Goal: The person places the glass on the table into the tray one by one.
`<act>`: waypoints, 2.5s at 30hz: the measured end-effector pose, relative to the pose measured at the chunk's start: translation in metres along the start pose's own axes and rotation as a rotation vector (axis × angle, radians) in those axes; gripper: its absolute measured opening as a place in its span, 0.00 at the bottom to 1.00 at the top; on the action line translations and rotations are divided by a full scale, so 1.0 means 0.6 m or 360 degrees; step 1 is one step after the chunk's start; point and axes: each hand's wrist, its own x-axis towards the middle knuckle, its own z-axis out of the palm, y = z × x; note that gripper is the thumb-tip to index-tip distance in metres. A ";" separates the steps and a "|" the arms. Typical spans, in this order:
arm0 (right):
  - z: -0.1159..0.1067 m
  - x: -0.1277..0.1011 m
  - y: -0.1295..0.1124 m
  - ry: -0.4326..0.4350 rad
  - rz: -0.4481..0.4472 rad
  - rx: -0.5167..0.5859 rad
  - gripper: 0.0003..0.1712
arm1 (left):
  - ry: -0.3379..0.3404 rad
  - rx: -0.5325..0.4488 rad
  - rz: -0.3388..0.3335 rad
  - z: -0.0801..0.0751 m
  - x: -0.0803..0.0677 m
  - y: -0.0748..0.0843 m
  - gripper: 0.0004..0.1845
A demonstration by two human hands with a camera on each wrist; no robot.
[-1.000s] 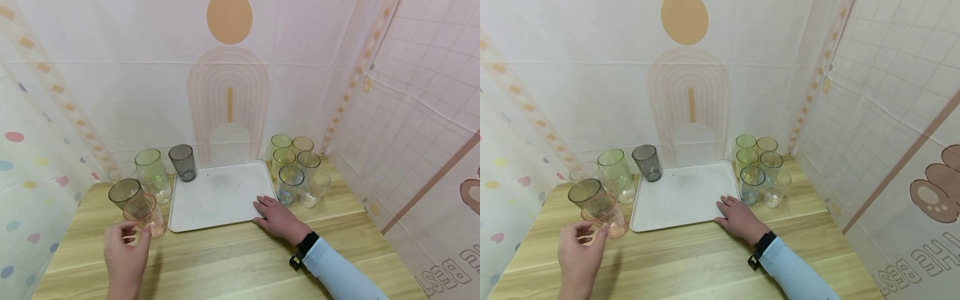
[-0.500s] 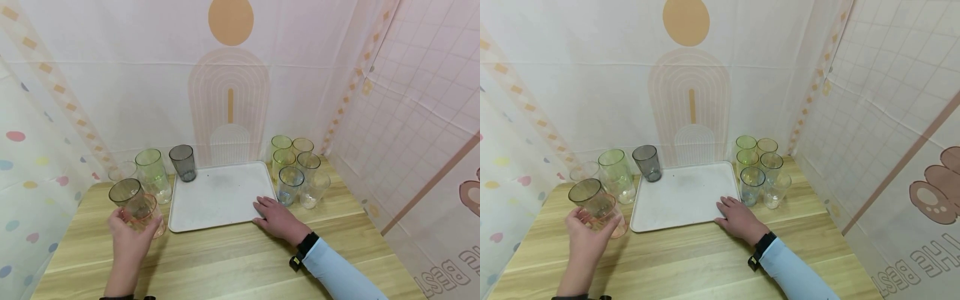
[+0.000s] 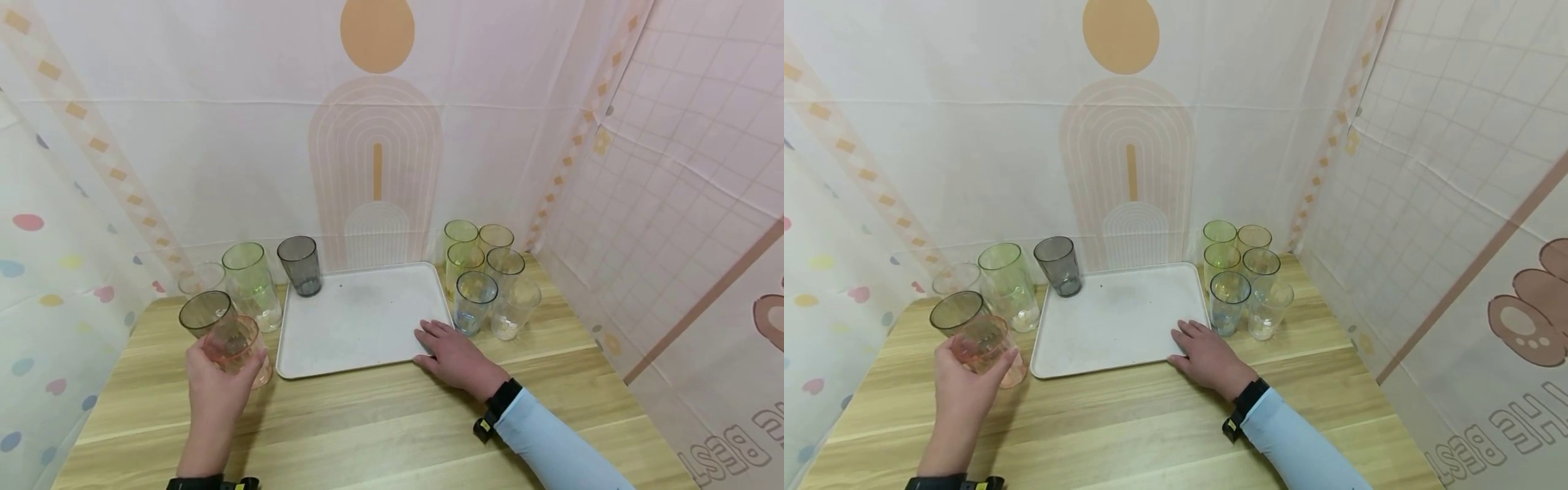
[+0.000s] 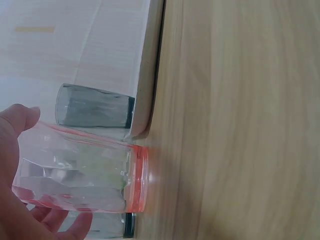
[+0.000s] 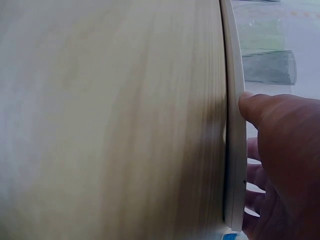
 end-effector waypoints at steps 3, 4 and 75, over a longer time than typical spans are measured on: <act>0.002 0.001 0.000 0.0012 -0.0008 0.0003 0.36 | -0.0017 -0.0028 0.0014 0.002 -0.001 0.007 0.56; 0.001 0.001 0.000 0.0007 -0.0007 -0.0001 0.37 | -0.0021 -0.0034 0.0018 0.003 -0.001 0.011 0.56; 0.005 -0.001 -0.002 0.0049 -0.0011 0.0024 0.36 | 0.0103 -0.0065 0.0059 0.203 0.087 0.067 0.53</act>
